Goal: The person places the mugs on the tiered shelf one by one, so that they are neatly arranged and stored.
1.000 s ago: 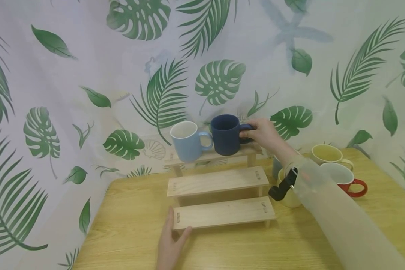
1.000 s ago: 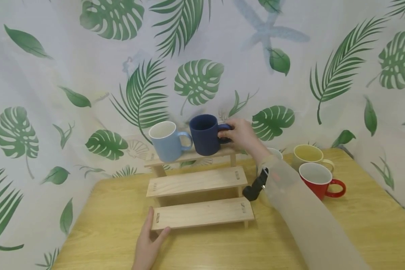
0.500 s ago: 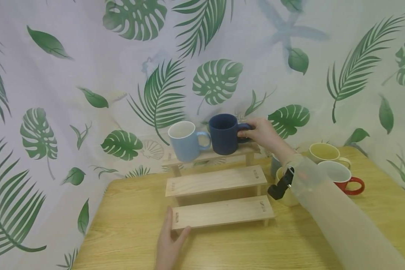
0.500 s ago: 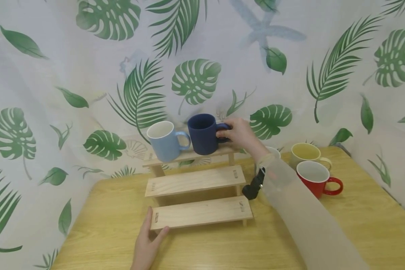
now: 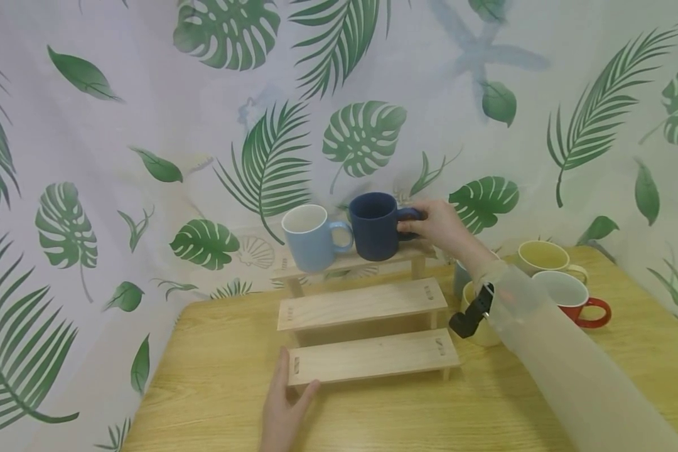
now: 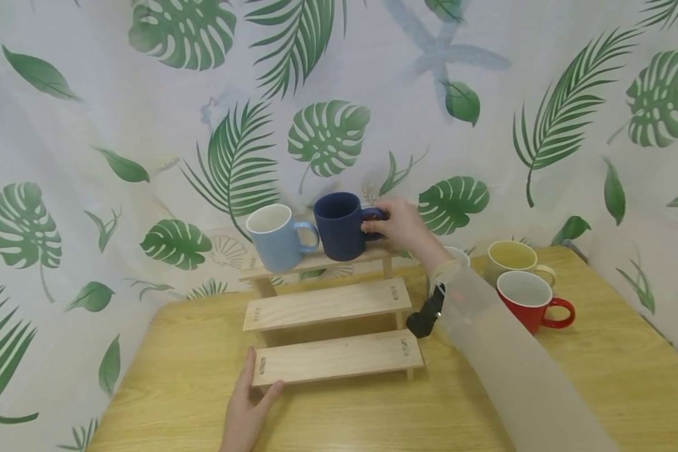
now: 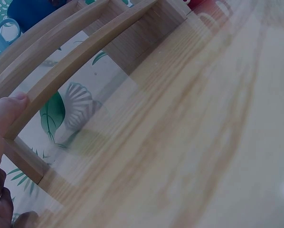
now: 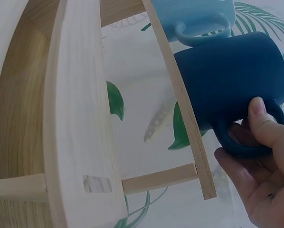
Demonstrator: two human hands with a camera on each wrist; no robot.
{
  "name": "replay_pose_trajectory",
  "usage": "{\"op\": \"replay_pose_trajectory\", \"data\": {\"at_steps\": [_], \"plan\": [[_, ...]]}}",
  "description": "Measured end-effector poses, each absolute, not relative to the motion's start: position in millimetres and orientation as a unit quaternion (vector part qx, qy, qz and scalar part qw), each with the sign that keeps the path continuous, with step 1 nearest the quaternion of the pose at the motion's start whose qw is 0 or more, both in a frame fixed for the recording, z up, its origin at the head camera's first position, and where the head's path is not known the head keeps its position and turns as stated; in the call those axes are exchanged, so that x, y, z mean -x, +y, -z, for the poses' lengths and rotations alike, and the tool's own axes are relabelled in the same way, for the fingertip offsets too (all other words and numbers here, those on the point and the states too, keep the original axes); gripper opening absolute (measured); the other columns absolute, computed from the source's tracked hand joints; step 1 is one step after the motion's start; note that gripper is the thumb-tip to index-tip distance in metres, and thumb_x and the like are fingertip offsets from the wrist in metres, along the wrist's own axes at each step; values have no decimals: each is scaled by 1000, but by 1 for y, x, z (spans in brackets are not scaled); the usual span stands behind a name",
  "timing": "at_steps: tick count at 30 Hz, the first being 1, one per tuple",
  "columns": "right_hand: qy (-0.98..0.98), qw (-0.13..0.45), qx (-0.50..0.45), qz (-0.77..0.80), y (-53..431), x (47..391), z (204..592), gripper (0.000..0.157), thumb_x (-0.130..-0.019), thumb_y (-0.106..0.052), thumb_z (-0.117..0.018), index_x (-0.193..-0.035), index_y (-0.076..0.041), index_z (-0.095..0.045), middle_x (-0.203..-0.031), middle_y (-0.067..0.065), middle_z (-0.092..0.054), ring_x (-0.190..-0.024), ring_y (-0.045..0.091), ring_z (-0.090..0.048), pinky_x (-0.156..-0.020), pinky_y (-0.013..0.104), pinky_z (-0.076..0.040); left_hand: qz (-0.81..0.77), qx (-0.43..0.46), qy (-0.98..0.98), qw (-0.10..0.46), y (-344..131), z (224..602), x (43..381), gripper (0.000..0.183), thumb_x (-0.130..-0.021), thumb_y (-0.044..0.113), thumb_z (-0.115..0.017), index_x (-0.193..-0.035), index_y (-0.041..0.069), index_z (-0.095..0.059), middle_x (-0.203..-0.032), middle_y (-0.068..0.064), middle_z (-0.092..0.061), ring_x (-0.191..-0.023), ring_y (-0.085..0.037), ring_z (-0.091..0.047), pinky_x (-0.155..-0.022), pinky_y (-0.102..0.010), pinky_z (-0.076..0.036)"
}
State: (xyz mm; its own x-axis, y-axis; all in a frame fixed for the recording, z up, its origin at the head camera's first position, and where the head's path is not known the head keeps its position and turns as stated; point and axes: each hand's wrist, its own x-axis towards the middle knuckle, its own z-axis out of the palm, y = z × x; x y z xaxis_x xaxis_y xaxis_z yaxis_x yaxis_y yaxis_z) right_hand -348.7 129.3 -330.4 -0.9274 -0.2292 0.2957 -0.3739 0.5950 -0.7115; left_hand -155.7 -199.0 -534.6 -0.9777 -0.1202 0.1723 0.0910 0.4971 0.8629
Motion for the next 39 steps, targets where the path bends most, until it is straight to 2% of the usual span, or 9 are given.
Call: {"op": "replay_pose_trajectory", "data": {"at_steps": [7, 13, 17, 24, 31, 39], "plan": [[-884, 83, -171, -427, 133, 342, 335, 40, -80, -20, -78, -113, -1, -65, -104, 16, -68, -95, 30, -62, -84, 42, -49, 512, -13, -854, 96, -197, 533, 154, 93, -83, 54, -65, -153, 14, -17, -158, -3, -15, -143, -26, -15, -115, -51, -13], [-862, 72, -162, -474, 144, 333, 342, 52, -81, -20, -78, -127, -5, -58, -116, 17, -65, -110, 30, -60, -98, 47, -45, 512, -11, -853, 99, -196, 533, 154, 92, -84, 51, -65, -153, 12, -18, -158, -6, -15, -143, -29, -15, -114, -53, -13], [-860, 78, -156, -479, 157, 324, 346, 51, -83, -21, -76, -129, -8, -57, -121, 15, -63, -114, 29, -58, -98, 47, -45, 510, -11, -854, 104, -196, 533, 154, 92, -84, 50, -66, -153, 12, -19, -158, -8, -16, -143, -31, -16, -113, -55, -14], [-873, 52, -153, -460, 186, 298, 356, 57, -84, -27, -74, -132, -3, -52, -129, 16, -58, -120, 34, -53, -99, 51, -44, 512, -12, -853, 99, -196, 531, 154, 92, -84, 51, -66, -153, 12, -19, -158, -7, -16, -143, -31, -16, -113, -55, -14], [-873, 42, -190, -448, 215, 283, 378, 52, -86, -13, -71, -132, 1, -51, -130, 22, -56, -120, 38, -51, -100, 54, -41, 513, -15, -853, 93, -197, 531, 154, 92, -85, 51, -65, -154, 14, -17, -158, -5, -14, -143, -29, -14, -114, -54, -13], [-886, 19, -189, -423, 243, 267, 393, 60, -84, -27, -75, -134, -4, -50, -135, 19, -52, -124, 39, -46, -103, 56, -36, 510, -17, -855, 96, -195, 530, 154, 90, -85, 47, -66, -153, 13, -18, -158, -7, -16, -143, -32, -15, -113, -56, -13]]}}
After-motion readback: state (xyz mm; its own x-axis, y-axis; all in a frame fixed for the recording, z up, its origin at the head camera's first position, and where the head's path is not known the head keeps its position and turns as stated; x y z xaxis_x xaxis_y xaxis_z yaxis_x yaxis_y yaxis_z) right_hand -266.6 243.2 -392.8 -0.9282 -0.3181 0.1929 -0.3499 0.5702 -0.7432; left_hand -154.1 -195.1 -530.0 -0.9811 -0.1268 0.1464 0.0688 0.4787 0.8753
